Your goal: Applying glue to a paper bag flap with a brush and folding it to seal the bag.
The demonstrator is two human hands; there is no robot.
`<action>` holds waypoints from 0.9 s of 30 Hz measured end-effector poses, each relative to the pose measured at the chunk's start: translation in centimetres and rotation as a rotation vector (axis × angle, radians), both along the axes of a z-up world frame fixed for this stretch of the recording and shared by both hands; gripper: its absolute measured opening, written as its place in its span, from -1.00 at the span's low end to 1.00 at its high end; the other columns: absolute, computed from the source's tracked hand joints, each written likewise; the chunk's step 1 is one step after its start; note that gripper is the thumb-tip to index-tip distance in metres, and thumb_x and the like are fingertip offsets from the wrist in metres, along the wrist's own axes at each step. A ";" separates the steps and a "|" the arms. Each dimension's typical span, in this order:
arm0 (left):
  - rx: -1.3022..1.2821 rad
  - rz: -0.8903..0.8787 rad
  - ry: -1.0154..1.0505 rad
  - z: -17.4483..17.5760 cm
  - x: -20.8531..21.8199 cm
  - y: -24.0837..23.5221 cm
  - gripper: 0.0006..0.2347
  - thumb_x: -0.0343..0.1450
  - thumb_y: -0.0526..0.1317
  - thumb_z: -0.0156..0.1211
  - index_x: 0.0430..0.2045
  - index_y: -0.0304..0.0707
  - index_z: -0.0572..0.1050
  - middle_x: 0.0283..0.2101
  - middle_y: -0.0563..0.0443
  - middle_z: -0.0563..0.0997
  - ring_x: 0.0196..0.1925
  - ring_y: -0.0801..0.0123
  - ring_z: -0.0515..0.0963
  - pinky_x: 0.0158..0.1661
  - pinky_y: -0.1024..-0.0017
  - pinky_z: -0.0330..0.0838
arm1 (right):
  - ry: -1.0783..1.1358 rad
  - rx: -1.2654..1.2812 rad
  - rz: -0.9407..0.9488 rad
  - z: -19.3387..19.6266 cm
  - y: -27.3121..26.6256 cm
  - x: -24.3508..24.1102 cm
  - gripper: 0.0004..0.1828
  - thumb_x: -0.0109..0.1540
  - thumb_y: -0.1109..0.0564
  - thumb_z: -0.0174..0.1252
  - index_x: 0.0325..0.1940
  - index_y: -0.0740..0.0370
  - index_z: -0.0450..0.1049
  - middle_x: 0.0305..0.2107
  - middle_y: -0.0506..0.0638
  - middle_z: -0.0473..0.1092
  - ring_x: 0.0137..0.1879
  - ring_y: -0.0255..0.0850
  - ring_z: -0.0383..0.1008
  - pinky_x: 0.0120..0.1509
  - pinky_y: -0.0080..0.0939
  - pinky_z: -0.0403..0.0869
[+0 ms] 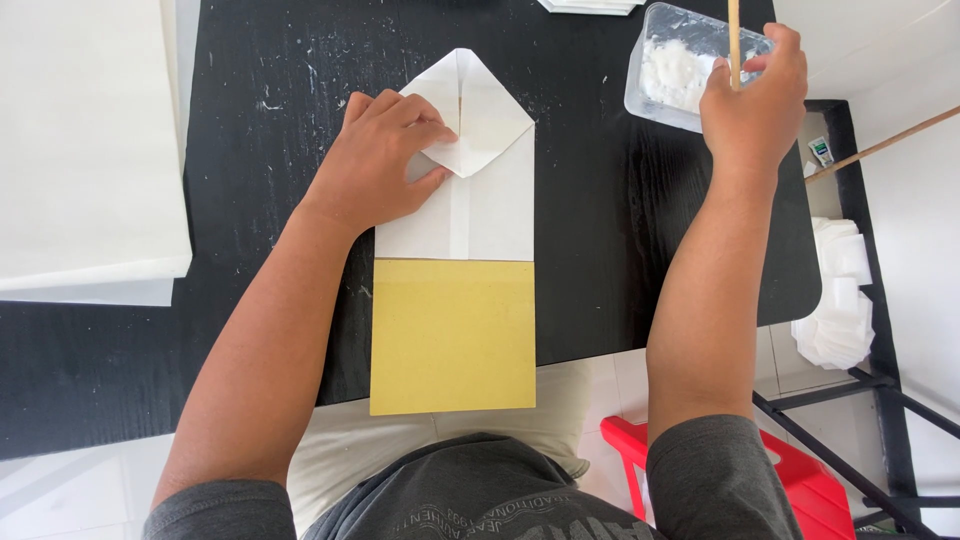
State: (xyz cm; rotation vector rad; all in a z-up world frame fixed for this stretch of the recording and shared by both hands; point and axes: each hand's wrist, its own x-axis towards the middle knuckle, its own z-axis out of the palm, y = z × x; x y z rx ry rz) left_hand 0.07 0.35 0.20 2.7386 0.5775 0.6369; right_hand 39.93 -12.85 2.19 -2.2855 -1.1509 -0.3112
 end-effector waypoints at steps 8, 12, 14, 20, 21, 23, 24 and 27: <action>0.002 0.004 0.002 0.0 0.0 0.0 -0.76 0.37 -0.20 0.42 -0.10 -0.13 0.67 -0.07 0.06 0.57 -0.04 0.19 0.46 0.02 0.17 0.16 | 0.020 0.040 0.002 0.5 -0.8 0.2 -0.59 0.36 0.10 0.30 0.24 0.10 0.33 -0.14 -0.04 0.42 -0.17 -0.10 0.51 -0.23 0.05 0.49; 0.005 0.005 -0.001 -0.1 0.1 0.0 -0.77 0.37 -0.20 0.41 -0.11 -0.14 0.67 -0.08 0.09 0.55 -0.06 0.20 0.45 0.02 0.18 0.15 | -0.132 0.192 0.096 1.4 -0.9 -1.0 -0.62 0.34 0.20 0.29 0.20 0.12 0.34 -0.11 0.02 0.40 -0.09 -0.03 0.41 -0.20 0.04 0.47; -0.003 0.004 0.004 0.1 0.2 0.1 -0.77 0.37 -0.20 0.42 -0.12 -0.13 0.67 -0.10 0.08 0.55 -0.07 0.22 0.45 -0.01 0.19 0.15 | -0.170 0.297 0.305 3.5 -0.3 -5.0 -0.68 0.28 0.33 0.21 0.08 0.24 0.33 -0.10 0.10 0.35 -0.04 0.03 0.35 -0.06 0.03 0.39; -0.047 0.027 0.001 -0.1 0.6 0.4 -0.77 0.39 -0.20 0.36 -0.10 -0.20 0.60 -0.08 0.03 0.56 -0.10 0.19 0.47 -0.05 0.21 0.26 | 0.175 -0.033 0.984 4.8 1.5 -14.3 -0.54 0.26 0.19 0.20 0.24 0.26 0.32 0.11 0.11 0.35 0.23 0.02 0.30 0.28 0.02 0.32; -0.063 0.027 -0.027 -0.3 0.6 0.5 -0.77 0.38 -0.22 0.37 -0.12 -0.21 0.58 -0.08 0.00 0.56 -0.12 0.17 0.48 -0.08 0.20 0.30 | 0.141 -0.176 1.004 4.5 2.0 -15.3 -0.38 0.22 0.09 0.33 0.33 0.26 0.35 0.05 0.10 0.36 0.16 0.02 0.29 0.24 0.02 0.29; -0.064 0.028 -0.060 -0.5 0.7 0.5 -0.78 0.37 -0.24 0.38 -0.13 -0.21 0.58 -0.12 0.02 0.57 -0.15 0.18 0.48 -0.11 0.23 0.30 | 0.138 -0.202 1.007 2.5 2.7 -16.0 -0.36 0.23 0.07 0.35 0.35 0.22 0.33 0.05 0.06 0.38 0.15 -0.01 0.32 0.25 0.00 0.30; -0.057 0.026 -0.096 -0.5 0.7 0.6 -0.78 0.36 -0.26 0.38 -0.15 -0.22 0.59 -0.15 0.04 0.58 -0.19 0.18 0.48 -0.14 0.25 0.30 | 0.128 -0.222 1.007 1.6 3.3 -16.3 -0.34 0.23 0.04 0.37 0.36 0.18 0.32 0.05 0.02 0.41 0.14 -0.05 0.36 0.25 -0.02 0.31; -0.117 0.066 -0.122 -0.7 1.0 0.8 -0.82 0.41 -0.21 0.40 -0.17 -0.21 0.58 -0.22 0.05 0.62 -0.17 0.20 0.53 -0.11 0.22 0.33 | 0.191 -0.186 0.979 0.9 3.7 -17.2 -0.45 0.27 0.10 0.31 0.32 0.18 0.34 -0.07 -0.01 0.41 0.07 -0.07 0.35 0.21 -0.04 0.35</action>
